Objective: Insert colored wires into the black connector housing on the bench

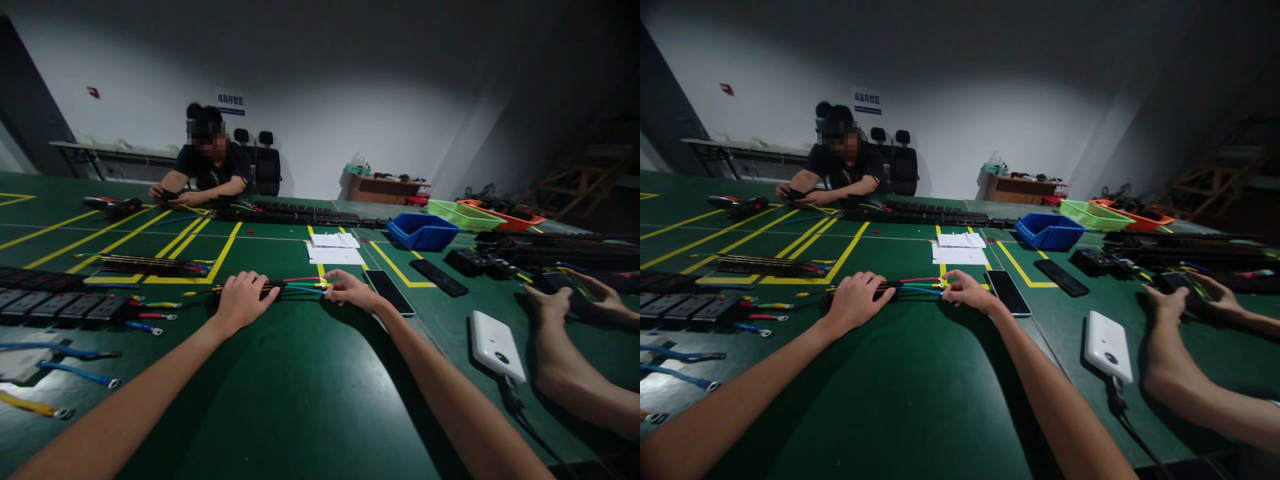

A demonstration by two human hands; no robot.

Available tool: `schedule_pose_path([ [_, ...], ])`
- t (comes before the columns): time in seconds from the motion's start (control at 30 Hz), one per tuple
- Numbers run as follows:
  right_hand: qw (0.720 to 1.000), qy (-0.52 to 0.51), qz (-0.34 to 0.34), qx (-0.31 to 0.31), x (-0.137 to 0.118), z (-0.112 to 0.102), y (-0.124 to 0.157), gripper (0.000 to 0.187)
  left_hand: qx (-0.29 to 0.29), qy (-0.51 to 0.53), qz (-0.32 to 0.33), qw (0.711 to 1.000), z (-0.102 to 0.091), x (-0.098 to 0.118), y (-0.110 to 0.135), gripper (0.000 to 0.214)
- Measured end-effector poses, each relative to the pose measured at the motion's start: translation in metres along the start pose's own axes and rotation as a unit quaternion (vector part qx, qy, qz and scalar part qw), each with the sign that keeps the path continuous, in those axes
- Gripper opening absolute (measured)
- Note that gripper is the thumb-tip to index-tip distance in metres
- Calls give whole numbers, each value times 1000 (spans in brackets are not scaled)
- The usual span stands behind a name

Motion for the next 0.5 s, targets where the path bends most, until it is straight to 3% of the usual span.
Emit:
schedule_pose_path([
  [0.27, 996, 4, -41, 79, 1, -6, -4, 58, -14, -1, 1, 1000, 0, 1, -1, 55],
  [0.5, 993, 43, -48, 103, 3, -5, -8, 54, -12, 11, 7, 1000, -2, 2, -2, 53],
])
Point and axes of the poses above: each hand's wrist, its own y-axis away from the middle knuckle, its own z-axis out of the palm, x = y × z, the point moved 7 cm from there along -y, towards the middle knuckle, and after that the axes turned 9 degrees about x, right-handed, at the moved point
